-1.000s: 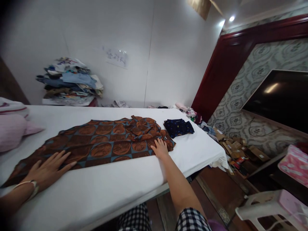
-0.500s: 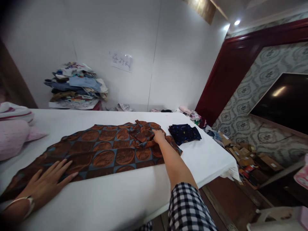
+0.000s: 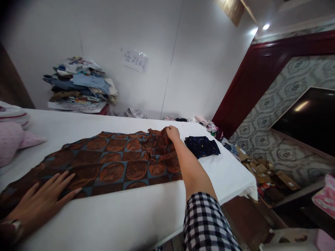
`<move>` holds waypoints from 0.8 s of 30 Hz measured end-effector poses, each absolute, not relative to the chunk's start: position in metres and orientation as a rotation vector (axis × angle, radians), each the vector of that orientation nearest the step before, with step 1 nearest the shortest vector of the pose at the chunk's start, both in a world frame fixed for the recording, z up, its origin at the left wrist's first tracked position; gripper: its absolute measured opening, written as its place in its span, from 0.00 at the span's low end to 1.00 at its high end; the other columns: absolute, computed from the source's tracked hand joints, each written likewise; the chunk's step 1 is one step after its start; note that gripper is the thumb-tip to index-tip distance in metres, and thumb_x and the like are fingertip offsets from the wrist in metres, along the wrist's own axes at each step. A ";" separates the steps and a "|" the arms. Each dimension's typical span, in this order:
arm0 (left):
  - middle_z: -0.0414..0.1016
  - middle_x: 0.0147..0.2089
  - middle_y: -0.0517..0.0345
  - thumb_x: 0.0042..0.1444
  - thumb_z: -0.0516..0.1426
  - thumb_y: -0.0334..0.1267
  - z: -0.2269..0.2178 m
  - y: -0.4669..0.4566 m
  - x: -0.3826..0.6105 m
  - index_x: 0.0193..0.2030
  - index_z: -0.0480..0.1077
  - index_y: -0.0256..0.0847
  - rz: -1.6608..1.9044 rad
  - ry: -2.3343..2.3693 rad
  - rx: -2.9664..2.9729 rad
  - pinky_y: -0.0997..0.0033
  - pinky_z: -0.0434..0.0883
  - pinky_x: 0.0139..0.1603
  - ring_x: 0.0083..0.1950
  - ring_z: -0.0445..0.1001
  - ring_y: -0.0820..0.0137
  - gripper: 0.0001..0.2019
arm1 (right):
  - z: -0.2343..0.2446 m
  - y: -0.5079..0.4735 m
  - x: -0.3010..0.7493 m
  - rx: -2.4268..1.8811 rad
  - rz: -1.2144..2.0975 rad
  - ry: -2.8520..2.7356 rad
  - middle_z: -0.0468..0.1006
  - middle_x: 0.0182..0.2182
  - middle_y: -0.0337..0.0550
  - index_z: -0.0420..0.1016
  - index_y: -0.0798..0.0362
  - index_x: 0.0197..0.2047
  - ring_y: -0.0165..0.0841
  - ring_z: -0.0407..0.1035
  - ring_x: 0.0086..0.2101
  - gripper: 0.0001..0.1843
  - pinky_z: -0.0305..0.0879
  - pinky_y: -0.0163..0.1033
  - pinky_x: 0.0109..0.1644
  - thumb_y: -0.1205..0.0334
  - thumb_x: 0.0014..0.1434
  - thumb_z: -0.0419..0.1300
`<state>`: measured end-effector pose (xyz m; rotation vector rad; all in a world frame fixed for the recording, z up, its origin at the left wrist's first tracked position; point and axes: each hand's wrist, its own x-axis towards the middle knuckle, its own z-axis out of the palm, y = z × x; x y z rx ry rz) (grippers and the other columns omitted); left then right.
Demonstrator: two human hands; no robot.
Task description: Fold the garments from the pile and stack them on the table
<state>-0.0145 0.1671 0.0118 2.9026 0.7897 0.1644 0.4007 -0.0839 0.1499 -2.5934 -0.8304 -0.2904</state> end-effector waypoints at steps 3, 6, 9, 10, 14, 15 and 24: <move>0.60 0.67 0.54 0.49 0.50 0.41 0.013 0.169 -0.013 0.50 0.75 0.53 0.103 0.774 2.946 0.39 0.42 0.67 0.71 0.48 0.52 0.22 | 0.187 -0.079 0.380 -2.469 -0.407 -0.896 0.78 0.35 0.43 0.75 0.53 0.35 0.35 0.68 0.38 0.17 0.62 0.37 0.43 0.61 0.61 0.44; 0.64 0.65 0.51 0.49 0.51 0.44 0.032 0.154 -0.006 0.47 0.77 0.50 0.324 0.764 2.839 0.36 0.39 0.66 0.70 0.51 0.49 0.20 | 0.208 -0.074 0.337 -2.303 -0.465 -0.987 0.76 0.31 0.41 0.74 0.53 0.31 0.34 0.67 0.36 0.16 0.61 0.37 0.43 0.62 0.60 0.46; 0.68 0.62 0.46 0.48 0.54 0.55 0.061 0.119 0.012 0.51 0.72 0.43 0.575 0.715 2.460 0.42 0.47 0.68 0.66 0.59 0.50 0.27 | 0.198 -0.073 0.273 -2.221 -0.367 -1.147 0.77 0.31 0.40 0.74 0.52 0.34 0.33 0.68 0.36 0.15 0.62 0.37 0.44 0.61 0.62 0.47; 0.69 0.60 0.46 0.47 0.54 0.58 0.069 0.106 0.020 0.52 0.71 0.43 0.529 0.693 2.245 0.46 0.54 0.66 0.63 0.64 0.51 0.29 | 0.187 -0.074 0.251 -2.193 -0.294 -1.261 0.78 0.33 0.40 0.75 0.52 0.35 0.33 0.69 0.36 0.14 0.62 0.36 0.44 0.61 0.62 0.48; 0.73 0.53 0.44 0.51 0.54 0.59 0.082 0.066 0.049 0.51 0.67 0.41 0.105 0.698 1.245 0.56 0.74 0.47 0.45 0.77 0.58 0.28 | 0.123 -0.096 0.190 -1.922 0.166 -1.826 0.79 0.45 0.40 0.75 0.48 0.46 0.31 0.71 0.45 0.13 0.64 0.34 0.49 0.56 0.59 0.57; 0.74 0.50 0.45 0.52 0.56 0.56 0.081 0.062 0.054 0.48 0.67 0.40 0.073 0.710 1.102 0.60 0.76 0.43 0.41 0.77 0.61 0.24 | 0.108 -0.106 0.187 -1.907 0.184 -1.805 0.78 0.46 0.40 0.75 0.48 0.48 0.31 0.71 0.47 0.14 0.64 0.34 0.51 0.57 0.60 0.57; 0.64 0.20 0.62 0.48 0.60 0.36 0.072 0.065 0.076 0.25 0.60 0.39 0.326 0.880 0.954 0.81 0.55 0.13 0.17 0.62 0.76 0.11 | 0.046 -0.232 0.266 -2.492 -0.091 -1.114 0.69 0.58 0.49 0.69 0.51 0.58 0.40 0.60 0.59 0.28 0.55 0.50 0.63 0.69 0.53 0.56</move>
